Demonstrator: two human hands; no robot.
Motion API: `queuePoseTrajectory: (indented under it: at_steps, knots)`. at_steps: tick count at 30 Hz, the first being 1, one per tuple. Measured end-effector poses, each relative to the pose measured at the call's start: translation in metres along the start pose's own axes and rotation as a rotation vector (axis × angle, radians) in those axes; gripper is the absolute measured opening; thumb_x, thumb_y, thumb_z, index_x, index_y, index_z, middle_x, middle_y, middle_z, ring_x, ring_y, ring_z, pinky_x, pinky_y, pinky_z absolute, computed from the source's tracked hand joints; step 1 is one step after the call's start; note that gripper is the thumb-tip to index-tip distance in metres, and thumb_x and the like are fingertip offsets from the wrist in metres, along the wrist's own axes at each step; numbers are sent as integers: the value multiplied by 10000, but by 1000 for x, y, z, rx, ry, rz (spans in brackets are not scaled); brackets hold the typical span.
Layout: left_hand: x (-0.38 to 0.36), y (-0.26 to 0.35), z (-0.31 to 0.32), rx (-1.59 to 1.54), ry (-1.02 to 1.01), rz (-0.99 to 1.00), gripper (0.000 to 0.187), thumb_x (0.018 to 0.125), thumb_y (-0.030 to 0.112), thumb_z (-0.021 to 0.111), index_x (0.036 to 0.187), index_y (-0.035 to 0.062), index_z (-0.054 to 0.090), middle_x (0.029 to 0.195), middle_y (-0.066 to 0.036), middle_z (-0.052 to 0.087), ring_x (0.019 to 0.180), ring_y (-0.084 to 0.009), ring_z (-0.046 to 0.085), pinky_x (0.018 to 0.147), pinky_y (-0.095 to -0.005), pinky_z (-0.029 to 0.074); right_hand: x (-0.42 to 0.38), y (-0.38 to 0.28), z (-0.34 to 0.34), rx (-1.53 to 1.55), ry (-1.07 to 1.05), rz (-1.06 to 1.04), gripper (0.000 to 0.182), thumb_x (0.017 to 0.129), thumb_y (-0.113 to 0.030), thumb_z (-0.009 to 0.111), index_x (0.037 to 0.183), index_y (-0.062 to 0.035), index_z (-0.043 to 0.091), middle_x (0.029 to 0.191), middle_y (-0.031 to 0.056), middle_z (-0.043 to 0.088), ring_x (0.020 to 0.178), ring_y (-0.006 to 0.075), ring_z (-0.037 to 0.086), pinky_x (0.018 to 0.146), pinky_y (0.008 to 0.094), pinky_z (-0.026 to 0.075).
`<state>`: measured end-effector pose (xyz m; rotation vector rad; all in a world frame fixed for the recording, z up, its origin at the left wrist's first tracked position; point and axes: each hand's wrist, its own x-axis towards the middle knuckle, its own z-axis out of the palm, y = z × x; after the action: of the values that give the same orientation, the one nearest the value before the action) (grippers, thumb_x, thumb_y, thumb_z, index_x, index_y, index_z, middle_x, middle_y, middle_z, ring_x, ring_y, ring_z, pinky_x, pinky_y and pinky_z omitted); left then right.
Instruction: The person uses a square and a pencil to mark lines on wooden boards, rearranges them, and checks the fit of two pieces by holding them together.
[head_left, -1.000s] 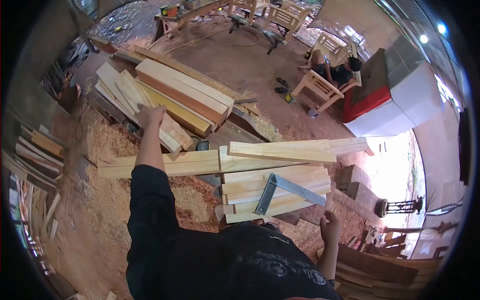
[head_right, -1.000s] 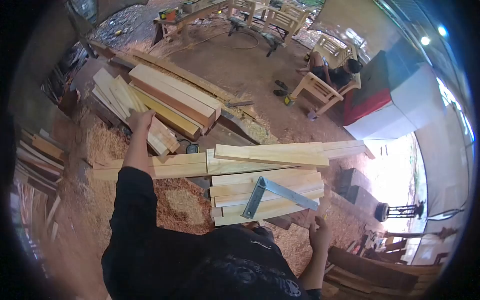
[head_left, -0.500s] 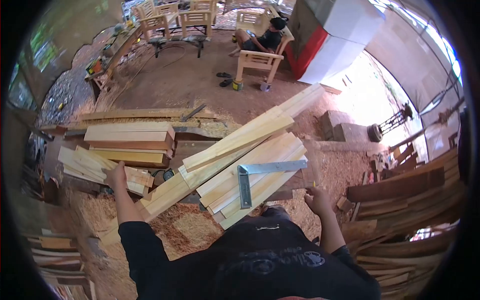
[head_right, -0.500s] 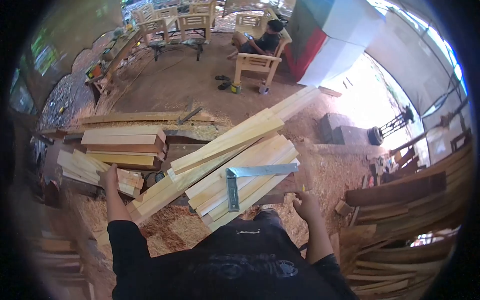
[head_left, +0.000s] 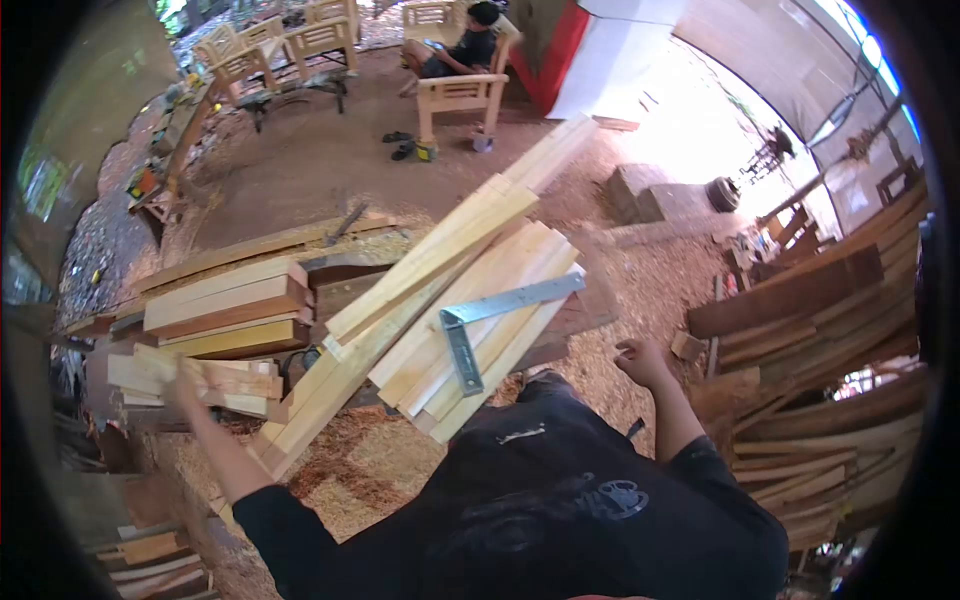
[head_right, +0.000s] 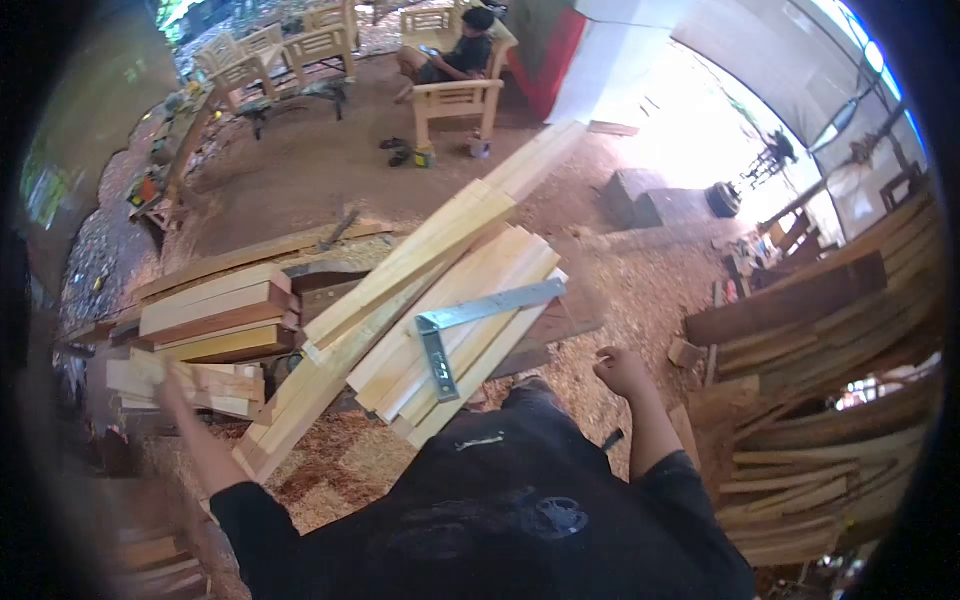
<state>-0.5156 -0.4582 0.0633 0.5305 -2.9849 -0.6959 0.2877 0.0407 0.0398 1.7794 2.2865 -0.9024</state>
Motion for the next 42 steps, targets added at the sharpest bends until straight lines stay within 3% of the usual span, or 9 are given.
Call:
queuePoseTrajectory:
  at_steps: [2, 8, 9, 10, 12, 14, 26, 38, 42]
  knots:
    - [-20, 22, -52, -785, 79, 261, 852, 922, 664, 659, 1367, -62, 623, 1296, -257, 681, 1195, -338, 653, 1004, -462, 521, 11, 62, 28, -81, -10, 35, 417, 812, -278, 811, 1188, -100, 778, 968, 143, 800, 873, 266, 773, 847, 392, 605]
    - [-161, 18, -152, -705, 330, 707, 799, 932, 622, 653, 1357, -55, 629, 1286, -245, 684, 1185, -330, 653, 1002, -457, 520, 23, 207, 92, 178, -415, 272, 384, 780, -344, 866, 1051, -81, 792, 914, 102, 786, 842, 231, 747, 764, 382, 589]
    - [-187, 14, -151, -664, 318, 739, 791, 934, 615, 653, 1355, -54, 630, 1284, -243, 685, 1183, -328, 653, 1002, -457, 520, 36, 221, 97, 611, -549, 401, 360, 793, -347, 852, 1016, -71, 791, 896, 103, 778, 817, 236, 738, 735, 388, 582]
    - [-214, 10, -147, -623, 288, 745, 782, 936, 608, 652, 1353, -53, 631, 1282, -241, 685, 1182, -327, 653, 1001, -456, 520, 46, 228, 97, 1048, -660, 538, 342, 805, -349, 838, 981, -60, 791, 878, 105, 771, 792, 241, 729, 706, 394, 575]
    - [-261, 1, -132, -541, 211, 726, 764, 939, 594, 650, 1350, -51, 633, 1279, -237, 686, 1178, -324, 653, 1001, -454, 520, 68, 201, 77, 396, -593, 125, 308, 851, -335, 795, 935, -39, 777, 841, 93, 757, 739, 238, 707, 667, 393, 562]
    - [-304, -6, -115, -460, 129, 678, 747, 943, 580, 648, 1346, -48, 635, 1275, -233, 687, 1175, -321, 654, 1000, -453, 519, 92, 150, 48, -8, -465, 135, 261, 891, -286, 775, 943, -30, 770, 828, 72, 753, 709, 202, 694, 654, 360, 557]
    - [-501, 2, -74, -111, 73, 322, 643, 964, 497, 636, 1325, -35, 647, 1254, -208, 692, 1154, -304, 654, 995, -444, 517, 305, 182, -71, 122, -456, -5, 203, 932, -237, 737, 1017, -55, 764, 844, 44, 761, 710, 128, 690, 594, 289, 536]
    - [-478, 17, -79, -71, 99, 343, 540, 986, 414, 624, 1304, -22, 659, 1233, -184, 698, 1133, -287, 655, 991, -435, 515, 335, 168, -8, 425, -279, 49, 258, 884, -211, 726, 1064, -38, 793, 818, 88, 772, 702, 176, 722, 663, 344, 576]
    - [-452, 12, -82, -90, 63, 396, 507, 993, 386, 620, 1297, -17, 663, 1226, -175, 699, 1126, -281, 656, 989, -432, 515, 291, 184, 69, 432, -84, 63, 201, 913, -141, 686, 1053, -9, 745, 809, 105, 736, 642, 167, 675, 531, 312, 509]
